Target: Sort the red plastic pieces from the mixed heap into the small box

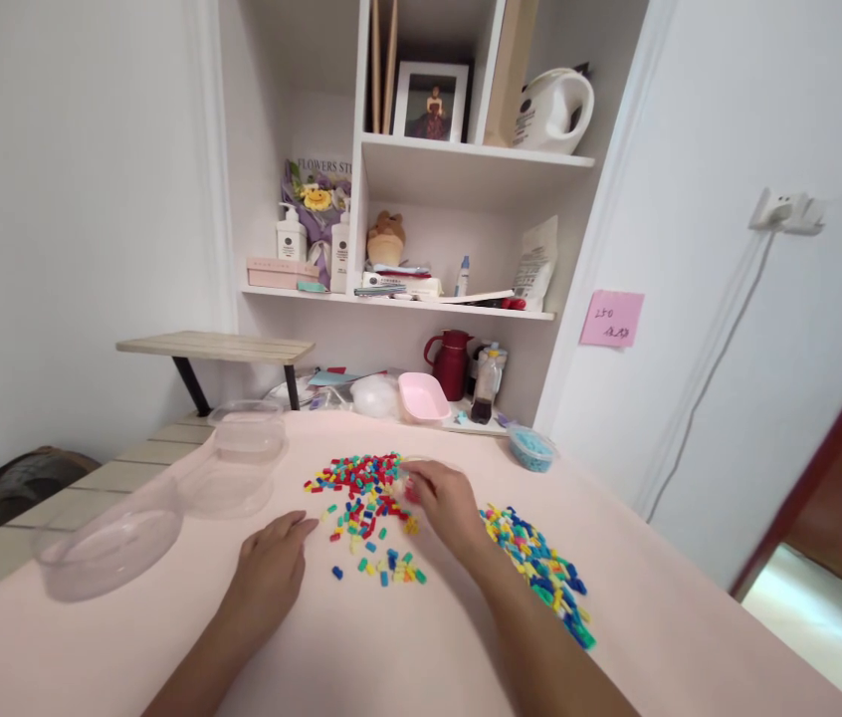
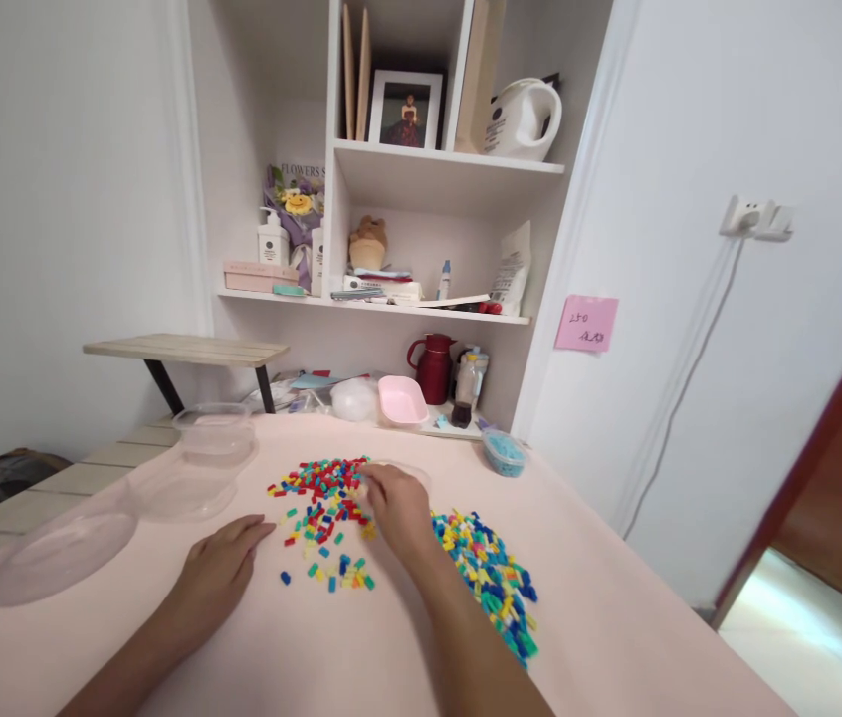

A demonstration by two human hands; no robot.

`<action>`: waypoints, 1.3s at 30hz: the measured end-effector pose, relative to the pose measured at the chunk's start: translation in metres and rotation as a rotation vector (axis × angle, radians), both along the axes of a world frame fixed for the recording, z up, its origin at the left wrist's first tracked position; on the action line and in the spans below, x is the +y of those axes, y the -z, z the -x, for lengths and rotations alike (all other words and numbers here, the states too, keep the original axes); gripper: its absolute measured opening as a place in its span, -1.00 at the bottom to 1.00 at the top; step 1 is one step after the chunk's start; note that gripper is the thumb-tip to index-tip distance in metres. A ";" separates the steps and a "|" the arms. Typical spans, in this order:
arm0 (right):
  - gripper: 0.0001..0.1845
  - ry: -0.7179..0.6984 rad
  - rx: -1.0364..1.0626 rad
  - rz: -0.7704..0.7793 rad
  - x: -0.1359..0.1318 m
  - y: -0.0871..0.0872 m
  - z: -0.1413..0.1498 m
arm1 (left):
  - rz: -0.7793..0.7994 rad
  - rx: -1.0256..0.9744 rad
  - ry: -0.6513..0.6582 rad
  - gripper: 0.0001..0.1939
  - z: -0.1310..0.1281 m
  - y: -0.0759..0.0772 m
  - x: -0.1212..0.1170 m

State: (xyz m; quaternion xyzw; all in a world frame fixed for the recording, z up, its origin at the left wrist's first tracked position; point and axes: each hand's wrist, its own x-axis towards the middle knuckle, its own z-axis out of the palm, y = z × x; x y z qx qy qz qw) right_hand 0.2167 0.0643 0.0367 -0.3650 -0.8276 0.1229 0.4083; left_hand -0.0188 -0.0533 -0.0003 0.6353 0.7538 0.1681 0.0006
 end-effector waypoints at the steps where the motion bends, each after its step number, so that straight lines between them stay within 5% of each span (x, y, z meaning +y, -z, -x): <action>1: -0.65 -0.065 -0.012 0.015 -0.007 0.001 0.006 | 0.003 0.000 0.000 -0.47 0.000 -0.001 0.000; 5: -0.71 -0.172 -0.245 0.114 -0.031 0.006 0.024 | -0.009 -0.011 0.007 -0.47 0.000 0.000 0.001; 13: -0.64 -0.053 -0.484 0.244 -0.029 0.011 0.027 | -0.026 -0.021 0.024 -0.47 0.003 0.004 0.001; 39: -0.89 0.131 -0.492 0.265 -0.023 0.010 0.020 | -0.114 -0.049 0.084 -0.52 0.006 0.010 -0.002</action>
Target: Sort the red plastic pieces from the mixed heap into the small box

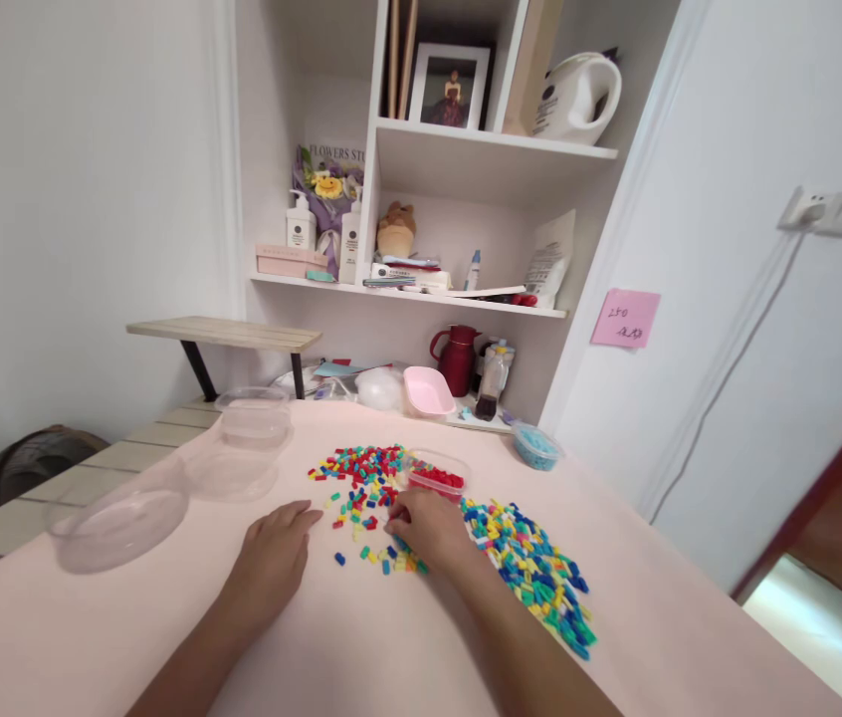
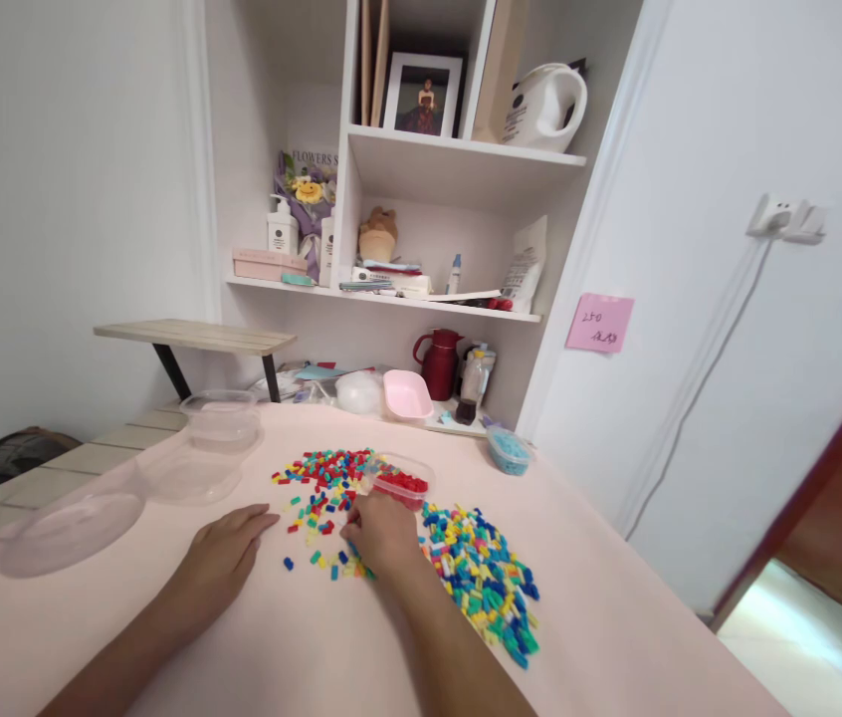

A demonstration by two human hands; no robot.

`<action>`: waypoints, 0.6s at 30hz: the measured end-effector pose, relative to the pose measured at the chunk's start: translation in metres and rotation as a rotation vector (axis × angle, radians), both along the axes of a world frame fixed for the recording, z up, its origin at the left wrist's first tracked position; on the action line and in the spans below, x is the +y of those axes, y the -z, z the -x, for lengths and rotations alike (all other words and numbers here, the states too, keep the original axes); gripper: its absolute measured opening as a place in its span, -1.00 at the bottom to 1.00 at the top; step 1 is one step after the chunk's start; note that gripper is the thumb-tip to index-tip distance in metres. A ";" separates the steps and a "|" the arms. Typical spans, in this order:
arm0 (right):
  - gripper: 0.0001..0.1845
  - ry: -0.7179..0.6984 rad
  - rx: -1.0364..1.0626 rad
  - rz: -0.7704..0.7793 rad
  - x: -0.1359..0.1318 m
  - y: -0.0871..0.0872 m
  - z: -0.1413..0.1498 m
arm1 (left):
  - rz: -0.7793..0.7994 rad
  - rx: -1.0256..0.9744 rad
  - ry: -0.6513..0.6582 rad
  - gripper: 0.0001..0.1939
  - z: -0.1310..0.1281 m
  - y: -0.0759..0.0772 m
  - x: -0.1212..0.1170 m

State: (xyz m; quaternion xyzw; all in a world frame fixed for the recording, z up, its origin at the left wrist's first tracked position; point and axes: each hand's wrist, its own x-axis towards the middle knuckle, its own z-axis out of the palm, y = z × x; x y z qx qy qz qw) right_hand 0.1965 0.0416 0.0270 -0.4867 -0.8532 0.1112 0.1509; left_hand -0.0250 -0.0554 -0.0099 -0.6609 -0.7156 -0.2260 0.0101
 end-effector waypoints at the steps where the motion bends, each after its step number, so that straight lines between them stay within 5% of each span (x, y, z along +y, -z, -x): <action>1: -0.89 -0.005 -0.003 -0.007 -0.001 0.000 0.000 | 0.001 0.002 0.000 -0.52 0.000 0.000 0.000; 11: -0.80 -0.106 0.279 -0.203 0.000 -0.011 -0.015 | -0.001 -0.017 -0.010 -0.52 -0.002 0.001 0.000; 18: -0.75 0.055 0.499 -0.276 0.022 -0.017 -0.037 | -0.001 -0.038 -0.006 -0.53 -0.001 -0.001 0.000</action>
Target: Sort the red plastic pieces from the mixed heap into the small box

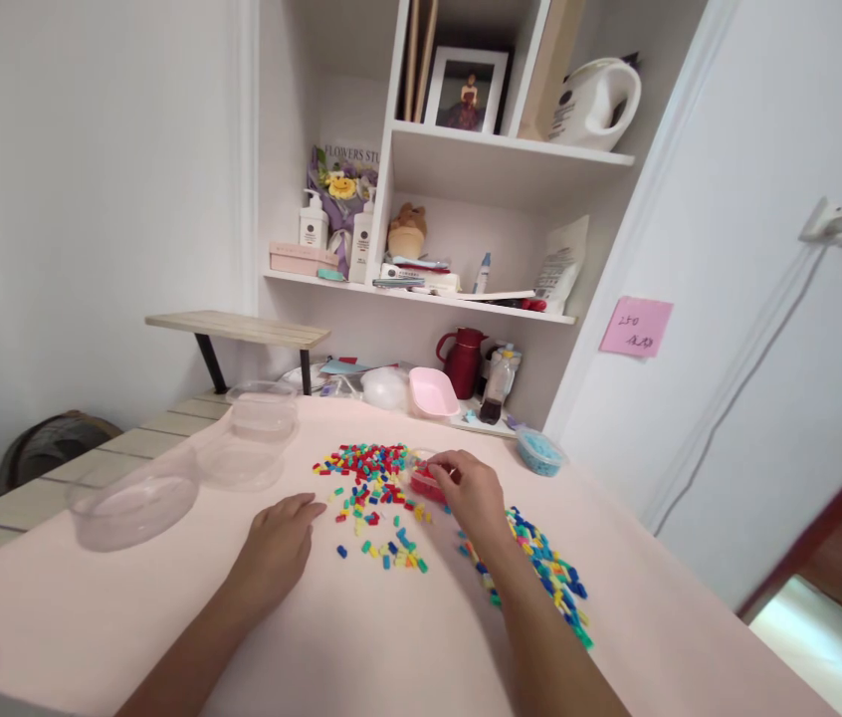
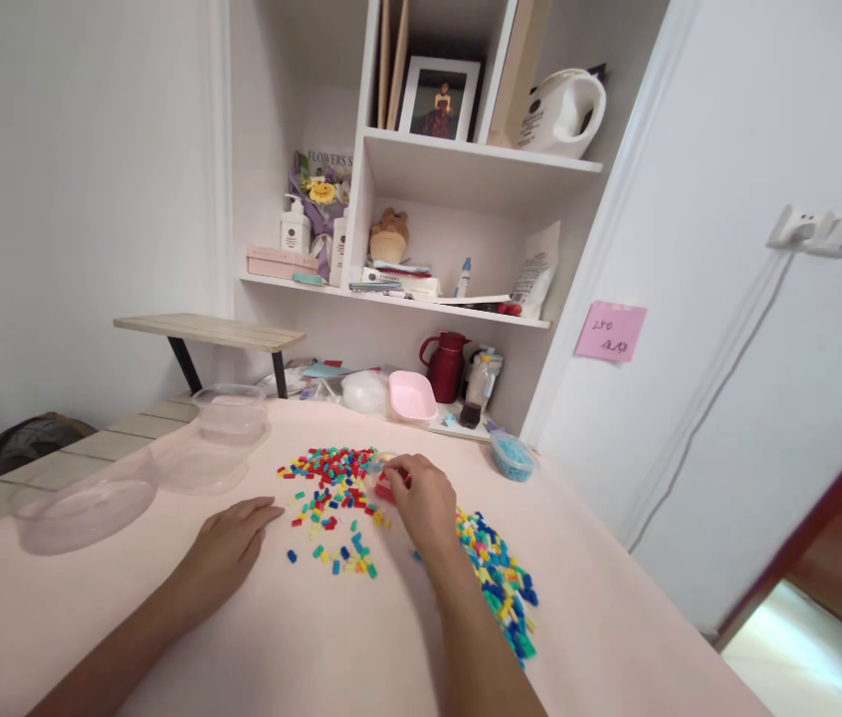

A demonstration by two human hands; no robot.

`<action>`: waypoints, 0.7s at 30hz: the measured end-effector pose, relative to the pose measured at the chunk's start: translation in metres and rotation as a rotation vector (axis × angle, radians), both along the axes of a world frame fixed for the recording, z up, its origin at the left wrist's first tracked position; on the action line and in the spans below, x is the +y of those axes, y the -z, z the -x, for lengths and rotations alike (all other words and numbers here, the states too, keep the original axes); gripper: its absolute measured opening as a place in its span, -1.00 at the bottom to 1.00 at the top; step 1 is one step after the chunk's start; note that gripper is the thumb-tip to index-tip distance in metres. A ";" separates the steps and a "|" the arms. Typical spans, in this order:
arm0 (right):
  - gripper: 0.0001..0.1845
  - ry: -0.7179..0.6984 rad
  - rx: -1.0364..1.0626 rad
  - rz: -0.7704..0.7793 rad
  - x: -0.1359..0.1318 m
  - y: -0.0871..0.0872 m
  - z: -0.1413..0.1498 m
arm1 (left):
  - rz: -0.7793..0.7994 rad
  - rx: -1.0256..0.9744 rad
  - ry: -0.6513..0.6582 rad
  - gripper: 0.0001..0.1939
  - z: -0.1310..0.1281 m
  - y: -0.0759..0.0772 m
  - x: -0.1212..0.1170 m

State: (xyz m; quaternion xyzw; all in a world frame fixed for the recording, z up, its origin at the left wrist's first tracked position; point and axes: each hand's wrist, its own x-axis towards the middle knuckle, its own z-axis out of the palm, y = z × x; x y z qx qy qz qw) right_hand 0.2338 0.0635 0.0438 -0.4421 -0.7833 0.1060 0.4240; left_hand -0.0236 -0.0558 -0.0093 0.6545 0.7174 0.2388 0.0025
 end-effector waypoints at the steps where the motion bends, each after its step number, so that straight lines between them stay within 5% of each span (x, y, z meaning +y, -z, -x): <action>1: -0.74 0.005 0.028 0.009 0.002 0.000 -0.001 | 0.002 -0.002 -0.002 -0.53 0.000 -0.001 0.000; 12: -0.60 0.148 0.259 0.035 0.019 0.005 -0.016 | 0.024 0.018 -0.028 -0.53 0.000 0.000 0.002; 21: -0.74 -0.369 -0.183 0.102 -0.012 0.020 0.031 | 0.001 0.003 0.001 -0.54 0.000 0.001 0.000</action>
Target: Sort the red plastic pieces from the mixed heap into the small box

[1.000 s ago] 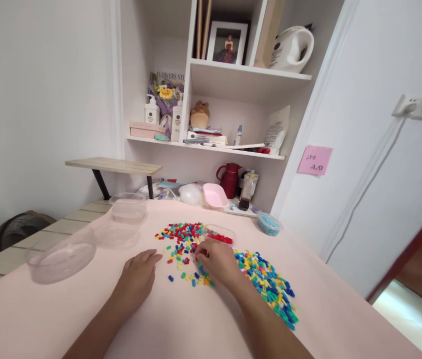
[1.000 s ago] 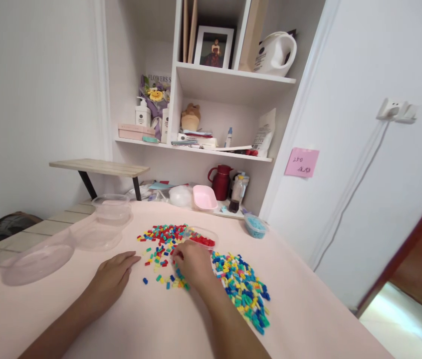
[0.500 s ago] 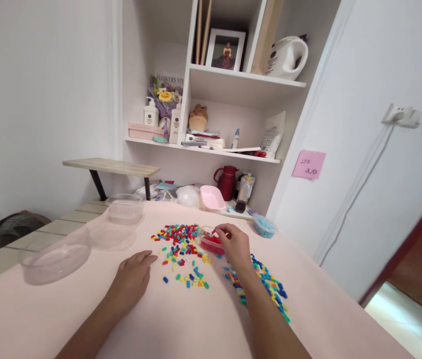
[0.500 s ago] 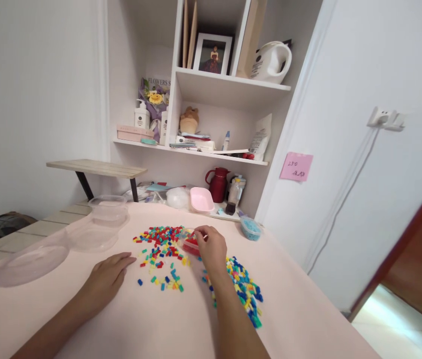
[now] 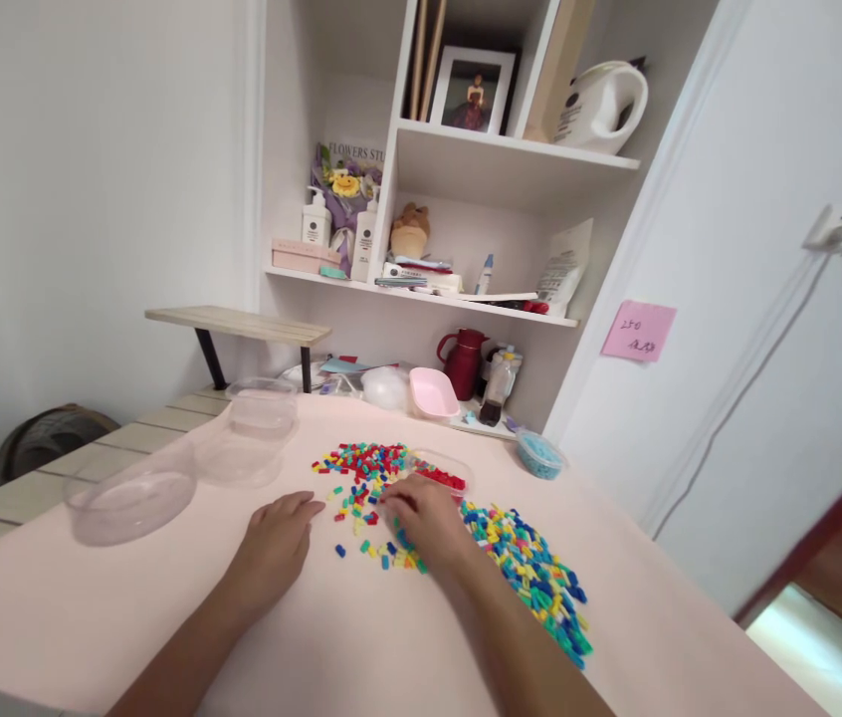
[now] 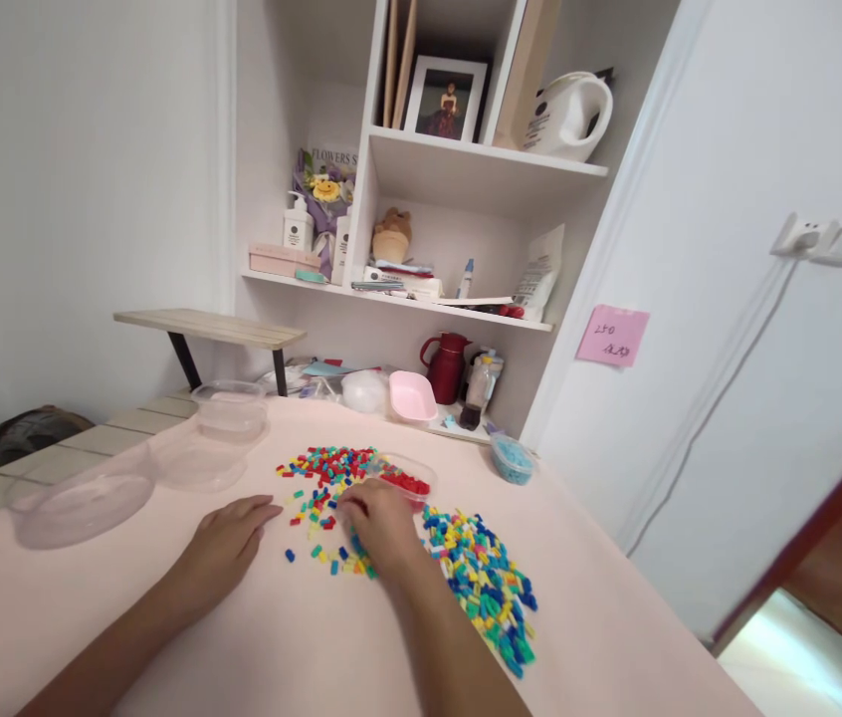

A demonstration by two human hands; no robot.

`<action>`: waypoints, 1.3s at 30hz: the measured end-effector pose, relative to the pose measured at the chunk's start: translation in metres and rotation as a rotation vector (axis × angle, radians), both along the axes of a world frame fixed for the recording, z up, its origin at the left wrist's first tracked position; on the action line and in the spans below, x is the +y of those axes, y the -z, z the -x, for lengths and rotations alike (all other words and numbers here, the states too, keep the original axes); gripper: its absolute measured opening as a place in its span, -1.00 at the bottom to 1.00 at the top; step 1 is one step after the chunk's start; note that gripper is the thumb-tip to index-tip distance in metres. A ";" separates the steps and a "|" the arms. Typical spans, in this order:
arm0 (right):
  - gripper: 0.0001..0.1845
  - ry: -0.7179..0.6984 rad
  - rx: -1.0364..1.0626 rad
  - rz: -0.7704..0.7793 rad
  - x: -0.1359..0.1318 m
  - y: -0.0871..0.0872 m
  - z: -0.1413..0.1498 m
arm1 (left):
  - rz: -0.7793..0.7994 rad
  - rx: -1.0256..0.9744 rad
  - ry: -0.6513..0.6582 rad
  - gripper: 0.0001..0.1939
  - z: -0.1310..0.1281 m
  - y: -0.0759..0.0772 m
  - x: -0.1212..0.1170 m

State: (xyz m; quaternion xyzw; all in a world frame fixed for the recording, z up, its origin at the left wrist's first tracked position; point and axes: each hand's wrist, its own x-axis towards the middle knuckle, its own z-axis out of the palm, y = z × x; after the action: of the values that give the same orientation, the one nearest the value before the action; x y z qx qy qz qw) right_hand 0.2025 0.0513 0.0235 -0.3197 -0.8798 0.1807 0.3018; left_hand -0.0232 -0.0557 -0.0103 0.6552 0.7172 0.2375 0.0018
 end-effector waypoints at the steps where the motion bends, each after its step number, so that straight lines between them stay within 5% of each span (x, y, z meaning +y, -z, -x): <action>1: -0.76 -0.038 -0.066 0.001 -0.003 0.002 0.004 | -0.004 -0.001 0.002 -0.54 0.000 0.000 0.000; 7: -0.69 -0.021 -0.253 -0.032 -0.006 0.009 0.011 | 0.005 -0.006 -0.002 -0.53 0.000 0.001 0.000; 21: -0.78 0.099 -0.286 0.034 -0.011 -0.001 0.014 | 0.001 -0.008 0.003 -0.53 -0.002 -0.001 -0.001; 26: -0.79 0.122 -0.037 -0.025 0.000 -0.009 -0.004 | 0.014 -0.015 0.002 -0.54 -0.002 -0.002 -0.001; 31: -0.75 0.316 0.267 -0.089 0.020 -0.016 -0.032 | 0.014 -0.011 -0.003 -0.53 -0.002 -0.001 0.000; 35: -0.66 0.467 0.301 -0.108 0.029 -0.015 -0.044 | 0.026 0.003 -0.012 -0.53 -0.002 -0.002 -0.001; 39: -0.59 0.442 0.311 -0.140 0.028 -0.012 -0.041 | 0.041 0.018 -0.012 -0.52 -0.002 -0.003 -0.002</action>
State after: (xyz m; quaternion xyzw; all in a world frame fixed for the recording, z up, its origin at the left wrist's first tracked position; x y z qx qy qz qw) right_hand 0.2434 0.0792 0.0353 -0.4509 -0.7421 0.0962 0.4866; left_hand -0.0211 -0.0578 -0.0070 0.6530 0.7256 0.2168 0.0072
